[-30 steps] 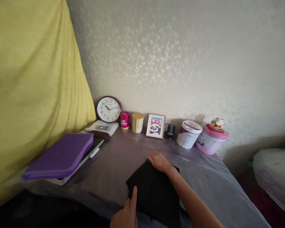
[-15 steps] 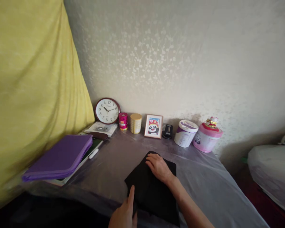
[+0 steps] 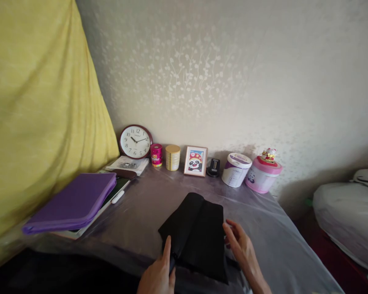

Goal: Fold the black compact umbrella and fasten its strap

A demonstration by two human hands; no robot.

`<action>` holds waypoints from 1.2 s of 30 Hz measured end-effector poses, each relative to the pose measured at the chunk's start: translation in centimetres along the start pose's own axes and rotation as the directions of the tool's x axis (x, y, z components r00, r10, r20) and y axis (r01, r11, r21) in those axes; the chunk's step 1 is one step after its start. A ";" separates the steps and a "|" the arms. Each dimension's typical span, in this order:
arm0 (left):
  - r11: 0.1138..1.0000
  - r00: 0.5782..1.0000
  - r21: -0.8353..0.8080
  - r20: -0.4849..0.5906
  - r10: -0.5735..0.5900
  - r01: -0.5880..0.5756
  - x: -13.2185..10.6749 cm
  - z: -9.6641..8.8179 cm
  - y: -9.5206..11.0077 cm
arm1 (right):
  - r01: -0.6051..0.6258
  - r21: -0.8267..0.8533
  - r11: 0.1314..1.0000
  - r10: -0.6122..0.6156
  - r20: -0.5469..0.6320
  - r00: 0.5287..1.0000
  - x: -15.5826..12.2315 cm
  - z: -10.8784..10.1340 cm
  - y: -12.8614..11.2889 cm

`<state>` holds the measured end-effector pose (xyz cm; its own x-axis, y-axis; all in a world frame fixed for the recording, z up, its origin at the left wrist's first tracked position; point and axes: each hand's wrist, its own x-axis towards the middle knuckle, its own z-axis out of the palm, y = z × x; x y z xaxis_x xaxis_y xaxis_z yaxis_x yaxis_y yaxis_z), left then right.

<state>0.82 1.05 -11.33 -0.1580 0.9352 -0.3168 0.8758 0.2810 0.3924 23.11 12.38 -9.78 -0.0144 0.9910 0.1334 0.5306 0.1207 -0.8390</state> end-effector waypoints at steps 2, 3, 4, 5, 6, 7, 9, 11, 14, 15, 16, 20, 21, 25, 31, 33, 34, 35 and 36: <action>1.000 1.000 0.004 0.005 0.004 -0.004 0.0 0.0 0.1 | -0.021 0.016 1.000 0.020 0.053 0.998 -1.0 0.5 -0.4; 1.000 1.000 0.001 0.006 0.007 -0.007 0.0 0.0 0.1 | -0.023 0.010 1.000 0.022 0.054 0.998 -1.3 0.8 -0.6; 1.000 1.000 -0.005 0.008 0.009 -0.009 -0.1 -0.1 0.2 | -0.023 0.004 1.000 0.023 0.046 0.999 -1.5 1.0 -0.8; 1.000 1.000 -0.010 0.010 0.008 -0.007 -0.1 -0.1 0.2 | -0.022 0.007 1.000 0.022 0.033 0.999 -1.6 1.2 -0.9; 1.000 1.000 -0.013 0.012 0.004 -0.004 -0.1 -0.1 0.3 | -0.021 0.021 1.000 0.021 0.018 1.000 -1.6 1.4 -1.1; 1.000 1.000 -0.013 0.016 -0.001 0.002 -0.1 -0.1 0.3 | -0.021 0.042 0.999 0.021 0.008 1.000 -1.5 1.5 -1.3; 1.000 1.000 -0.011 0.021 -0.005 0.005 -0.1 -0.1 0.3 | -0.023 0.086 0.996 0.022 0.009 1.000 -1.2 1.6 -1.9; 1.000 1.000 -0.010 0.015 0.006 -0.006 -0.1 -0.1 0.2 | -0.029 0.110 0.994 0.027 0.016 0.999 -0.7 1.6 -2.8; 1.000 1.000 0.000 0.002 0.012 -0.012 -0.1 0.0 0.3 | -0.039 0.148 0.988 0.031 0.051 0.998 0.2 2.0 -4.7; 1.000 1.000 0.006 0.000 0.011 -0.011 -0.1 0.0 0.3 | -0.043 0.178 0.983 0.029 0.084 0.996 0.5 2.3 -5.4; 1.000 1.000 0.009 0.001 0.013 -0.013 -0.2 0.0 0.4 | -0.049 0.213 0.976 0.023 0.124 0.992 0.8 2.7 -6.0; 0.999 0.999 0.037 0.036 0.007 -0.008 -0.1 -0.1 0.6 | -0.038 0.341 0.939 -0.027 0.184 0.983 2.2 5.2 -7.7; 0.999 0.999 0.045 0.048 0.002 -0.004 -0.1 -0.2 0.6 | -0.032 0.364 0.931 -0.040 0.187 0.981 2.6 5.9 -7.8; 0.998 0.999 0.058 0.054 -0.002 -0.001 0.0 -0.6 0.9 | -0.078 0.420 0.904 -0.045 0.275 0.960 3.8 9.3 -7.9; 0.998 0.999 0.057 0.044 -0.007 0.004 -0.1 -0.7 1.0 | -0.176 0.358 0.917 0.048 0.338 0.940 4.8 12.4 -7.3; 1.000 1.000 0.016 0.020 0.017 -0.017 0.1 -0.2 0.7 | -0.178 0.343 0.922 0.051 0.349 0.936 4.9 12.7 -7.1; 0.999 0.999 -0.015 -0.006 0.034 -0.034 0.1 0.1 0.4 | -0.165 0.327 0.931 0.044 0.346 0.937 5.0 12.7 -6.9; 0.997 0.998 -0.048 -0.039 0.057 -0.059 0.2 0.4 0.1 | -0.146 0.305 0.941 0.038 0.335 0.941 5.0 12.8 -6.8; 0.994 0.994 -0.080 -0.076 0.074 -0.080 0.2 0.7 -0.1 | -0.125 0.278 0.952 0.030 0.321 0.946 5.1 12.8 -6.6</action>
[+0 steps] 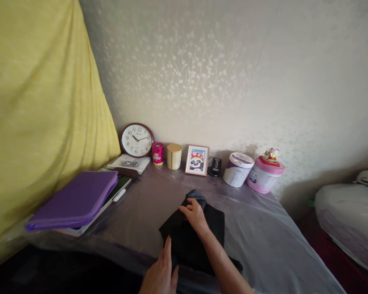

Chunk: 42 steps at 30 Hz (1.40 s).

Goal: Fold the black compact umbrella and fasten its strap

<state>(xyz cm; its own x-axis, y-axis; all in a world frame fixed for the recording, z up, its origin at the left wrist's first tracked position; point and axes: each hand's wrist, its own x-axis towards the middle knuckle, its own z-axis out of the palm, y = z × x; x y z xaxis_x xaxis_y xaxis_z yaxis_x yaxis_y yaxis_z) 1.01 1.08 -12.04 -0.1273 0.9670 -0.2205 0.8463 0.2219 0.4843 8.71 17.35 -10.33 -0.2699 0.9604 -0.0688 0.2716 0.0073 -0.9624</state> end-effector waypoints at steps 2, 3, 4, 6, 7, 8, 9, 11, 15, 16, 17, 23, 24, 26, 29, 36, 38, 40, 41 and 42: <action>0.998 0.997 -0.056 -0.064 0.036 -0.039 -0.2 0.2 -0.4 | 0.022 -0.068 0.997 -0.024 -0.023 0.999 0.1 0.0 0.4; 0.996 0.995 -0.073 -0.087 0.046 -0.053 -0.3 0.1 -0.4 | 0.033 -0.097 0.995 -0.036 -0.030 0.999 0.2 0.0 0.5; 0.995 0.993 -0.081 -0.100 0.056 -0.064 -0.5 -0.1 -0.4 | 0.044 -0.119 0.992 -0.048 -0.032 0.998 0.2 0.0 0.7; 0.995 0.994 -0.067 -0.095 0.062 -0.068 -0.8 -0.8 0.0 | 0.071 -0.154 0.986 -0.076 -0.030 0.997 0.3 0.1 0.9; 0.996 0.994 -0.045 -0.082 0.075 -0.079 -0.9 -1.1 0.2 | 0.080 -0.167 0.983 -0.086 -0.028 0.996 0.4 0.1 1.0; 0.996 0.995 -0.011 -0.048 0.085 -0.085 -0.9 -1.5 0.5 | 0.087 -0.178 0.980 -0.093 -0.026 0.995 0.4 0.1 1.1; 0.996 0.997 0.041 -0.010 0.081 -0.081 -0.8 -1.7 0.7 | 0.094 -0.189 0.977 -0.100 -0.022 0.995 0.5 0.1 1.1; 0.989 0.997 0.127 0.045 0.069 -0.074 -0.2 -1.9 0.9 | 0.106 -0.214 0.971 -0.111 -0.010 0.994 0.6 0.1 1.1; 0.978 0.995 0.200 0.097 0.033 -0.052 0.9 -1.2 0.9 | 0.138 -0.203 0.969 -0.125 0.077 0.989 0.1 0.0 0.4; 0.979 0.995 0.200 0.092 0.031 -0.049 1.0 -0.9 0.8 | 0.166 -0.188 0.968 -0.147 0.112 0.983 -0.3 -0.1 0.0; 0.979 0.996 0.197 0.084 0.033 -0.049 1.1 -0.8 0.8 | 0.212 -0.177 0.961 -0.188 0.145 0.971 -0.9 -0.2 -0.3; 0.982 0.996 0.188 0.091 0.005 -0.022 1.0 -0.9 1.0 | 0.651 -0.255 0.715 -0.549 0.370 0.749 -5.3 -1.3 -1.4; 0.981 0.995 0.194 0.103 -0.011 -0.009 1.0 -1.0 1.1 | 0.700 -0.256 0.666 -0.579 0.413 0.702 -5.7 -1.5 -1.2; 0.980 0.991 0.197 0.129 -0.037 0.011 1.0 -1.2 1.4 | 0.756 -0.270 0.596 -0.607 0.466 0.644 -6.0 -1.9 -0.7; 0.987 0.992 0.159 0.110 -0.054 0.036 1.1 -1.4 1.6 | 0.779 -0.335 0.530 -0.610 0.488 0.624 -5.2 -2.5 0.0; 0.994 0.992 0.095 0.103 -0.072 0.063 1.2 -1.0 1.2 | 0.782 -0.445 0.435 -0.596 0.509 0.621 -0.7 -3.4 0.3; 0.993 0.989 0.092 0.114 -0.088 0.078 1.2 -1.0 1.2 | 0.772 -0.478 0.419 -0.578 0.515 0.633 0.8 -3.6 0.3; 0.991 0.987 0.097 0.128 -0.102 0.090 1.2 -1.0 1.3 | 0.755 -0.510 0.413 -0.564 0.508 0.651 2.4 -3.9 0.4; 0.991 0.986 0.100 0.130 -0.105 0.093 1.2 -1.1 1.3 | 0.745 -0.523 0.413 -0.561 0.499 0.661 3.3 -4.0 0.6; 0.990 0.986 0.101 0.129 -0.109 0.096 1.2 -1.1 1.4 | 0.740 -0.531 0.413 -0.556 0.497 0.667 4.1 -4.2 0.7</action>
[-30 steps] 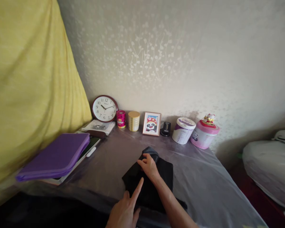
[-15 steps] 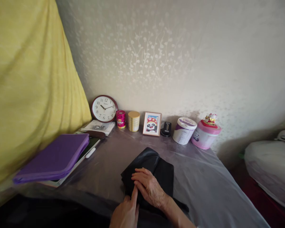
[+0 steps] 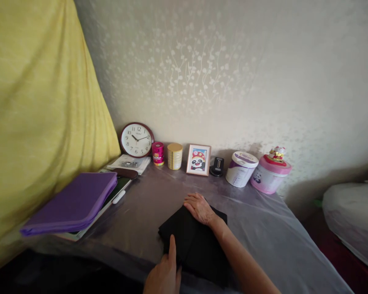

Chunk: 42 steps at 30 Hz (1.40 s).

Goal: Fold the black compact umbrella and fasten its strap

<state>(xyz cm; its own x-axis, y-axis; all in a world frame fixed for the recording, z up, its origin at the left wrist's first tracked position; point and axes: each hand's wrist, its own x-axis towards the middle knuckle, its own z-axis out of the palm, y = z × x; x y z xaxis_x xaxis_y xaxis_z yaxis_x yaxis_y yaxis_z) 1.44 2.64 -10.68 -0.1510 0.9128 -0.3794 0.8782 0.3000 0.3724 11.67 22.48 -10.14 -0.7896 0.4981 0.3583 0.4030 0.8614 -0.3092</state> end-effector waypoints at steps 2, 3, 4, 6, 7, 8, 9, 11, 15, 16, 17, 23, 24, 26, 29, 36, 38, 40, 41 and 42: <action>1.000 1.000 -0.006 -0.001 0.001 -0.001 0.0 -0.1 0.0 | -0.020 -0.019 1.000 0.020 0.021 1.000 0.7 -0.1 1.3; 1.000 1.000 -0.011 -0.003 0.005 -0.005 0.0 -0.1 0.0 | -0.043 -0.036 0.998 0.044 0.030 0.999 1.0 -0.2 1.7; 1.000 1.000 -0.016 -0.004 0.010 -0.010 0.0 -0.1 0.0 | -0.078 -0.058 0.995 0.080 0.026 0.996 1.2 -0.3 1.9; 1.000 1.000 -0.021 -0.007 0.013 -0.013 0.0 -0.1 -0.1 | -0.171 -0.094 0.981 0.168 -0.044 0.985 1.3 -0.7 1.5; 1.000 1.000 -0.022 -0.010 0.012 -0.012 0.1 0.0 -0.2 | -0.200 -0.096 0.975 0.192 -0.091 0.977 1.2 -0.9 0.9; 1.000 1.000 -0.022 -0.013 0.011 -0.011 0.1 0.0 -0.2 | -0.195 -0.085 0.977 0.184 -0.122 0.975 1.0 -1.0 0.0; 1.000 1.000 -0.021 -0.018 0.012 -0.013 0.1 0.1 -0.3 | -0.158 -0.065 0.985 0.148 -0.129 0.980 0.7 -1.0 -1.1; 1.000 0.999 -0.019 -0.030 0.022 -0.023 0.1 0.3 -0.4 | 0.001 0.010 1.000 0.000 -0.049 0.999 -0.1 -0.8 -3.4; 0.999 0.998 -0.026 -0.050 0.031 -0.032 0.0 0.6 -0.4 | 0.108 0.094 0.990 -0.115 0.076 0.990 -0.9 0.2 -5.8; 0.999 0.999 -0.023 -0.049 0.022 -0.023 0.0 0.6 -0.4 | 0.063 0.089 0.994 -0.067 0.036 0.997 -0.9 0.3 -5.5; 1.000 0.999 -0.018 -0.049 0.018 -0.019 0.0 0.6 -0.3 | 0.005 0.085 0.996 -0.003 -0.021 1.000 -0.7 0.3 -5.0; 1.000 0.998 0.006 -0.056 0.012 -0.012 -0.1 0.5 -0.2 | -0.334 0.106 0.937 0.350 -0.353 0.868 -2.5 -2.2 0.2; 1.000 0.998 0.006 -0.059 0.013 -0.012 -0.2 0.5 -0.2 | -0.383 0.117 0.916 0.397 -0.393 0.829 -3.6 -2.5 0.8; 1.000 0.997 0.009 -0.079 0.021 -0.021 -0.2 0.7 -0.3 | -0.498 0.189 0.846 0.524 -0.467 0.712 -6.4 -3.0 1.5; 0.999 0.992 0.030 -0.122 0.031 -0.027 -0.2 1.1 -0.4 | -0.595 0.328 0.734 0.675 -0.451 0.584 -10.7 -3.0 1.3; 0.998 0.989 0.053 -0.148 0.023 -0.016 -0.3 1.1 -0.3 | -0.657 0.539 0.527 0.841 -0.218 0.495 -14.5 -2.1 -2.1; 0.998 0.987 0.052 -0.158 0.026 -0.018 -0.3 1.1 -0.3 | -0.640 0.602 0.478 0.853 -0.145 0.501 -14.4 -1.8 -3.1; 0.999 0.986 0.044 -0.161 0.036 -0.029 -0.3 1.2 -0.3 | -0.624 0.635 0.456 0.855 -0.117 0.506 -14.2 -1.6 -4.0; 0.999 0.986 0.043 -0.160 0.038 -0.031 -0.2 1.2 -0.4 | -0.611 0.649 0.454 0.851 -0.112 0.513 -14.1 -1.5 -4.4; 0.999 0.986 0.044 -0.160 0.036 -0.029 -0.2 1.3 -0.4 | -0.594 0.664 0.454 0.845 -0.111 0.522 -14.0 -1.4 -4.8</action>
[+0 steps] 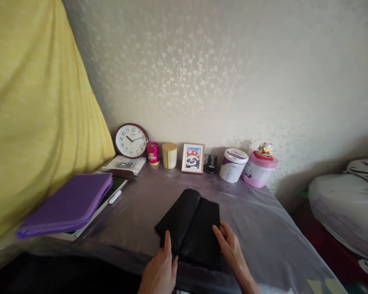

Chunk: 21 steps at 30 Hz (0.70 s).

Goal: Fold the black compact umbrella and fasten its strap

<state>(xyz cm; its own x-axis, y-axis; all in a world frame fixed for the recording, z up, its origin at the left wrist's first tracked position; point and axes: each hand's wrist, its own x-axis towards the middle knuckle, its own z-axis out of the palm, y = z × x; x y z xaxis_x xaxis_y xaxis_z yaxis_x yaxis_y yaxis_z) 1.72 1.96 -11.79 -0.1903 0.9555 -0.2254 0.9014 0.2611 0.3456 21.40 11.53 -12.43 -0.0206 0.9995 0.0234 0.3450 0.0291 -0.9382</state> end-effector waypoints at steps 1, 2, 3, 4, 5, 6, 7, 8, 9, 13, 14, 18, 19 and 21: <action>1.000 1.000 0.002 0.001 -0.003 0.003 0.0 0.0 0.0 | 0.007 0.024 1.000 -0.007 0.011 1.000 -0.2 0.2 -0.2; 1.000 1.000 0.003 0.003 -0.004 0.004 0.0 0.0 0.0 | 0.012 0.052 0.999 -0.014 0.026 1.000 -0.3 0.3 -0.5; 1.000 1.000 0.001 0.006 -0.003 0.003 -0.1 -0.1 0.0 | 0.014 0.086 0.996 -0.018 0.043 0.999 -0.4 0.5 -0.8; 1.000 1.000 0.000 0.008 -0.003 0.003 -0.1 -0.1 0.0 | 0.012 0.122 0.992 -0.020 0.060 0.998 -0.5 0.6 -1.2; 1.000 1.000 -0.005 0.010 -0.003 0.003 -0.1 -0.2 0.0 | 0.007 0.162 0.987 -0.020 0.081 0.997 -0.5 0.6 -1.6; 1.000 1.000 -0.010 0.017 -0.005 0.006 -0.2 -0.3 0.0 | -0.002 0.206 0.979 -0.020 0.107 0.994 -0.4 0.7 -2.1; 1.000 1.000 -0.015 0.022 -0.010 0.010 -0.2 -0.4 0.1 | -0.016 0.256 0.967 -0.019 0.134 0.991 -0.3 0.8 -2.6; 1.000 0.999 -0.020 0.030 -0.018 0.019 -0.2 -0.5 0.1 | -0.031 0.305 0.952 -0.019 0.158 0.987 -0.1 1.0 -3.2; 0.999 0.999 -0.025 0.038 -0.027 0.028 -0.2 -0.5 0.1 | -0.044 0.348 0.937 -0.021 0.179 0.984 0.0 1.1 -3.8; 0.999 0.998 -0.034 0.056 -0.038 0.040 -0.1 -0.7 0.3 | -0.041 0.453 0.891 -0.063 0.212 0.975 0.7 2.6 -6.3; 0.999 0.998 -0.036 0.059 -0.036 0.038 0.0 -0.7 0.3 | -0.036 0.470 0.882 -0.076 0.217 0.973 0.9 3.2 -6.9; 0.999 0.998 -0.030 0.063 -0.022 0.024 0.1 -0.7 0.2 | -0.004 0.490 0.872 -0.123 0.225 0.966 2.2 5.9 -7.9; 0.999 0.998 -0.026 0.061 -0.018 0.019 0.1 -0.7 0.2 | 0.011 0.475 0.880 -0.130 0.219 0.967 2.6 6.6 -8.0; 1.000 0.998 -0.020 0.058 -0.012 0.013 0.1 -0.6 0.1 | 0.047 0.436 0.899 -0.147 0.200 0.969 3.4 8.0 -7.7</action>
<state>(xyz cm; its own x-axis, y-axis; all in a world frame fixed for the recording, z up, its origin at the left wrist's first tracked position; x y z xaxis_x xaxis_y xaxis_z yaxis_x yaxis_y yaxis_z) 1.51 2.20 -11.23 -0.1782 0.9426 -0.2823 0.8908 0.2764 0.3607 11.19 14.67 -7.85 -0.2581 0.9617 0.0919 -0.1003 0.0680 -0.9926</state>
